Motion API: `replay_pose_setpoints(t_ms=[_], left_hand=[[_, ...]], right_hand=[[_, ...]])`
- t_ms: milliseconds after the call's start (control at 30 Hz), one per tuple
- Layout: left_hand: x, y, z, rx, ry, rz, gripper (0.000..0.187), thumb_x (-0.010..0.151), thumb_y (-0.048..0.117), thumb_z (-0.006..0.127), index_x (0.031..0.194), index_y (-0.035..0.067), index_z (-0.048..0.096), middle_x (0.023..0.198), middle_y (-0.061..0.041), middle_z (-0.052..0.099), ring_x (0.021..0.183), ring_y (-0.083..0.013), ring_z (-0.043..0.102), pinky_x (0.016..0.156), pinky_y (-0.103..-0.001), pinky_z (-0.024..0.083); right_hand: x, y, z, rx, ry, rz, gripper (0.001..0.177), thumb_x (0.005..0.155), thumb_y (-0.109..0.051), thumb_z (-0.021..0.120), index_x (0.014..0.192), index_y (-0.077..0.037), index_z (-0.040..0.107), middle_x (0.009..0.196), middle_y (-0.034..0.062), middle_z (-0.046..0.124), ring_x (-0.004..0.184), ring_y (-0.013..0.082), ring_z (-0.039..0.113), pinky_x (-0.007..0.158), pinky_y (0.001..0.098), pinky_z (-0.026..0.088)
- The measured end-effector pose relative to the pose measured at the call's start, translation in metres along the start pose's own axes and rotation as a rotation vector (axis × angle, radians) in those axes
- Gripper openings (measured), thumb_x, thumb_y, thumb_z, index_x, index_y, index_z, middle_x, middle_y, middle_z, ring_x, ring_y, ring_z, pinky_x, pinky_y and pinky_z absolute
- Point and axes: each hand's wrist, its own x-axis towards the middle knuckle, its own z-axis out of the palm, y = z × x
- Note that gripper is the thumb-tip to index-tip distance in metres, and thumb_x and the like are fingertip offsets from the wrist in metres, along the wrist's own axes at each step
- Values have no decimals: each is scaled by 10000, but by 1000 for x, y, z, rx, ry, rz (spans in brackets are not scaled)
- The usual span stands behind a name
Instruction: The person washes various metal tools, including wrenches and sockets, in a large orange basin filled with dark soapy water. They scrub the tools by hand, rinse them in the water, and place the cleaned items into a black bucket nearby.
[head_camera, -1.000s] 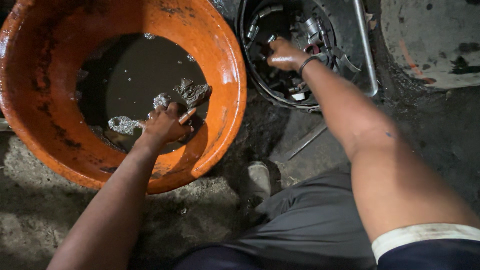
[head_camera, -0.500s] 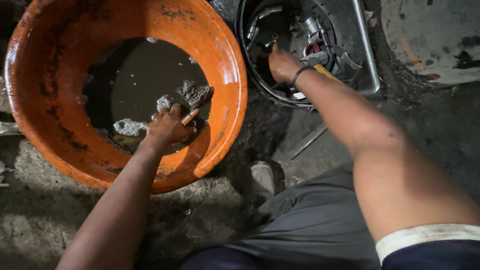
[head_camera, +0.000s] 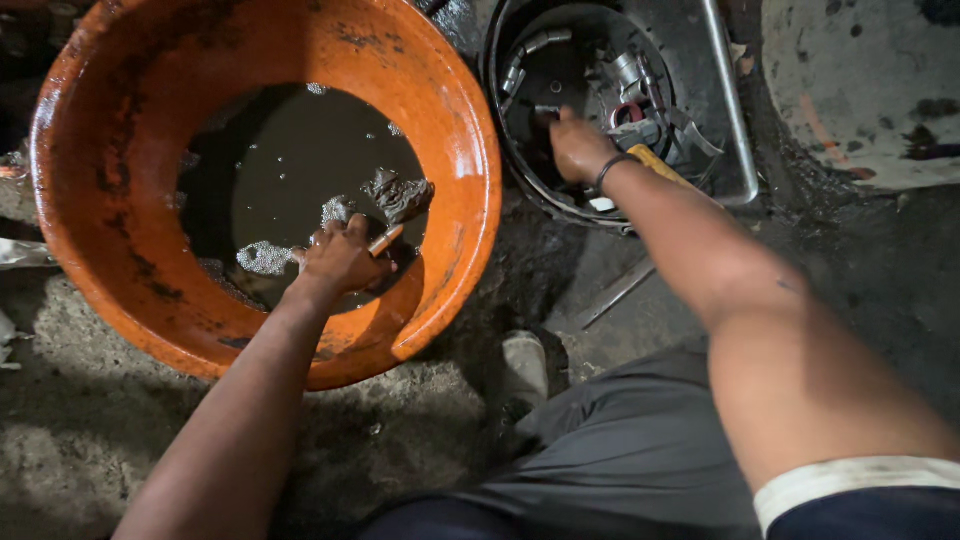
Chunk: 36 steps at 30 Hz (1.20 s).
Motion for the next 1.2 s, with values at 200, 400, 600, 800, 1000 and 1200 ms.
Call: replay_pose_setpoints(t_ms=[200, 400, 600, 800, 1000, 1200], left_hand=[[-3, 0, -1, 3, 20, -13, 841, 749, 535, 818, 1439, 199, 473, 1504, -177, 472, 1430, -413, 412, 1121, -745, 279], [3, -3, -3, -13, -30, -19, 875, 763, 537, 816, 1468, 175, 445, 1522, -187, 461, 1434, -414, 410, 1129, -770, 238], [1, -1, -6, -19, -43, -24, 923, 744, 552, 836, 1491, 204, 420, 1549, -166, 429, 1463, -396, 375, 1119, -792, 218], [3, -2, -6, -5, -73, -27, 900, 773, 566, 806, 1504, 225, 406, 1555, -164, 420, 1462, -398, 380, 1169, -737, 210], [-2, -1, -8, -13, -72, -35, 896, 784, 573, 797, 1513, 227, 408, 1540, -172, 439, 1460, -388, 391, 1177, -731, 210], [-3, -1, -11, -32, -72, -28, 917, 765, 566, 813, 1515, 223, 412, 1528, -175, 448, 1456, -384, 390, 1167, -733, 217]], right_hand=[[13, 20, -18, 784, 62, 70, 410, 736, 48, 671, 1137, -29, 636, 965, 154, 700, 900, 334, 684, 777, 417, 557], [-11, 12, -87, 1543, -35, 296, 280, 818, 67, 660, 1048, -87, 613, 882, 72, 650, 748, 208, 670, 650, 330, 528], [-30, -4, -127, 1859, -129, 314, 204, 855, 9, 620, 1019, -112, 612, 826, 44, 618, 636, 170, 606, 500, 337, 503], [-30, -27, -109, 1740, -340, 446, 189, 966, -321, 666, 1002, -137, 639, 757, 24, 607, 533, 125, 553, 399, 262, 416], [-26, -48, -84, 1677, -578, 497, 512, 983, -618, 617, 898, -114, 639, 671, 27, 640, 485, 128, 570, 380, 259, 446], [-25, -41, -102, 1598, -487, 302, 375, 948, -257, 752, 1262, -132, 588, 841, -55, 594, 605, 45, 583, 461, 224, 488]])
